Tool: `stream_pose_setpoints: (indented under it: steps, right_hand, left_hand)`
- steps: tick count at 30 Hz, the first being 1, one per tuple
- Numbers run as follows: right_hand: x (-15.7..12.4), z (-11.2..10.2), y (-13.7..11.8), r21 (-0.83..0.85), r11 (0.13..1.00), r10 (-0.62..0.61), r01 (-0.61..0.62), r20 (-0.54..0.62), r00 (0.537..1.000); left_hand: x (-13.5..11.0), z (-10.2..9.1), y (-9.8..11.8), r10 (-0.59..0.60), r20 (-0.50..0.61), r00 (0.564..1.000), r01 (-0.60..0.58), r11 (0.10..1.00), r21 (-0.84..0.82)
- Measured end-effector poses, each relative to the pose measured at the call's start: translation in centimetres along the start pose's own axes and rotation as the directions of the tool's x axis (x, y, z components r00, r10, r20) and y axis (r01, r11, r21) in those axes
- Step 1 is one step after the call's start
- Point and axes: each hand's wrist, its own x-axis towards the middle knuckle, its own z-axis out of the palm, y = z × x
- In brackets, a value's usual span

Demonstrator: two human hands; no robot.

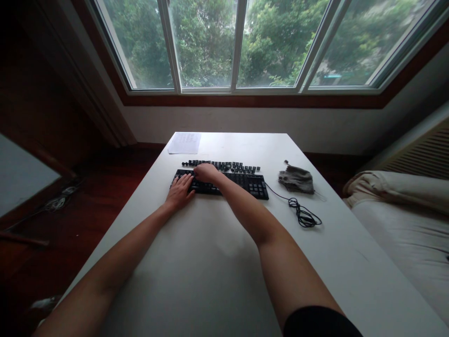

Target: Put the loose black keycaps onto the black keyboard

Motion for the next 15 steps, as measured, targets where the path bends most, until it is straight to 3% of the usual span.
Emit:
stream_pose_setpoints:
  steps: [7,15]
  right_hand:
    - [-1.3,0.2,-0.8,0.057,0.998,0.020,-0.016,-0.068,0.998]
    - [-2.1,1.0,2.5,0.303,0.948,0.151,-0.099,-0.152,0.977]
  left_hand:
    - [-0.1,-0.4,0.2,0.007,-0.003,1.000,-0.007,1.000,-0.020]
    - [0.3,-0.6,0.8,0.155,0.056,0.986,-0.153,0.987,-0.043]
